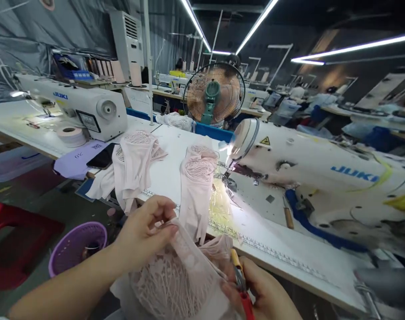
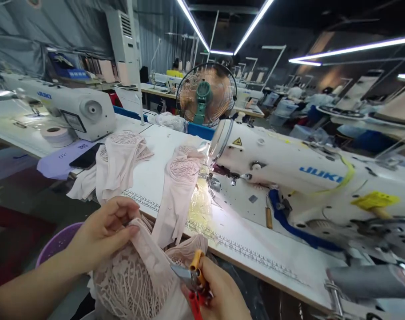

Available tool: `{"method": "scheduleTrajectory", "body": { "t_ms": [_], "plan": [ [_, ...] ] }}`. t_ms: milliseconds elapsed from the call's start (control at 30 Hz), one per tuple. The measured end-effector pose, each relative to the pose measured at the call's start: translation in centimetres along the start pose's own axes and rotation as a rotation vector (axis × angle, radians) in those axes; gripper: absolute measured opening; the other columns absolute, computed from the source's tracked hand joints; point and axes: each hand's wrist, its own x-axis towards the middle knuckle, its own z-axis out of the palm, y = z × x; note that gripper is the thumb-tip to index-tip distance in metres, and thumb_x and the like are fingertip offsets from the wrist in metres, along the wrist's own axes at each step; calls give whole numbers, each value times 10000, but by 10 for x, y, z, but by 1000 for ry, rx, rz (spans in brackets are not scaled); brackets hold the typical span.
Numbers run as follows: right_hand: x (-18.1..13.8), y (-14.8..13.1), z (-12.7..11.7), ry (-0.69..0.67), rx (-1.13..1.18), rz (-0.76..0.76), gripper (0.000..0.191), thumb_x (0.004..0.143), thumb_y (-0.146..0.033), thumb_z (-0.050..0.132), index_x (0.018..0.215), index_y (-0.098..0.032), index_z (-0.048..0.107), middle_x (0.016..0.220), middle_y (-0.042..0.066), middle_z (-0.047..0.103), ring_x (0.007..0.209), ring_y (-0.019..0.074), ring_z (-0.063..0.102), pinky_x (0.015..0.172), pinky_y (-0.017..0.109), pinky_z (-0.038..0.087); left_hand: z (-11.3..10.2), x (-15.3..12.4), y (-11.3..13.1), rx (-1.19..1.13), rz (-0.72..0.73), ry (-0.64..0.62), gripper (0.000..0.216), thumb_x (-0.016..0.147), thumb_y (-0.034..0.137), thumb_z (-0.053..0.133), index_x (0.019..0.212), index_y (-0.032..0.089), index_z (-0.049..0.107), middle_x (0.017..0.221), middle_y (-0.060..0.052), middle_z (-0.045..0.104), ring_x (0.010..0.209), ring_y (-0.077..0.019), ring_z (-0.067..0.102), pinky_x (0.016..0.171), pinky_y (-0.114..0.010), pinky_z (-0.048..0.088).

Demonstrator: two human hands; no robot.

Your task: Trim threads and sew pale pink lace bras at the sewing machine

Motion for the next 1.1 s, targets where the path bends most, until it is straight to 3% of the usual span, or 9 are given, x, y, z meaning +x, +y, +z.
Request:
{"method": "scheduleTrajectory", "body": {
  "t_ms": [167, 333, 467, 600, 733, 833, 1000, 1100],
  "plan": [
    [-8, 6, -8, 7, -93, 84, 162, 760, -340, 576, 703, -198, 521, 635, -4, 525, 573, 144, 482, 535, 237, 420, 22, 0, 2, -127, 24, -25, 221, 790, 186, 568, 998, 234, 512, 837, -7, 560, 731, -125, 558, 598, -204, 484],
    [0, -4, -17, 87, 142, 123, 182, 765, -345, 633, 842, -188, 583, 838, 67, 653, 749, 203, 588, 675, 309, 480, 31, 10, 10, -306, 1, -166, 190, 767, 177, 596, 934, 208, 511, 774, 14, 556, 682, -107, 535, 599, -208, 448],
    [24, -25, -23, 146, 336, -71, 202, 765, -351, 683, 837, -211, 557, 921, 71, 652, 863, 214, 600, 749, 335, 486, 34, 19, 18, -470, -122, -324, 197, 772, 200, 612, 918, 190, 479, 705, 45, 526, 600, -79, 485, 546, -195, 404],
    [49, -45, -28, 29, 377, -204, 202, 753, -336, 708, 792, -209, 555, 844, 34, 612, 779, 176, 572, 699, 312, 473, 35, 24, 24, -558, -183, -400, 242, 738, 214, 655, 881, 175, 463, 670, 58, 520, 571, -66, 475, 525, -185, 383],
    [62, -53, -31, -27, 267, -159, 225, 712, -337, 743, 754, -195, 573, 725, -7, 548, 638, 132, 481, 587, 272, 405, 37, 27, 22, -551, -179, -401, 238, 722, 205, 664, 849, 168, 466, 639, 65, 506, 564, -63, 462, 519, -179, 353],
    [64, -52, -29, -4, 246, -147, 231, 731, -349, 721, 760, -195, 552, 701, -17, 521, 640, 131, 455, 592, 271, 388, 37, 27, 17, -504, -136, -370, 204, 750, 204, 625, 864, 176, 459, 645, 66, 495, 569, -68, 458, 520, -186, 353],
    [66, -49, -21, 49, 243, -96, 241, 760, -384, 671, 821, -198, 531, 718, -14, 527, 657, 137, 468, 598, 272, 398, 37, 20, 6, -237, 25, -240, 160, 801, 182, 531, 944, 205, 463, 728, 47, 510, 644, -99, 493, 586, -223, 420],
    [68, -50, -16, 70, 217, -73, 254, 767, -408, 646, 819, -197, 515, 717, -15, 521, 621, 128, 450, 557, 262, 387, 37, 18, 2, -166, 25, -201, 162, 816, 207, 516, 969, 211, 463, 734, 43, 522, 637, -110, 505, 575, -225, 431]
  ]
}}
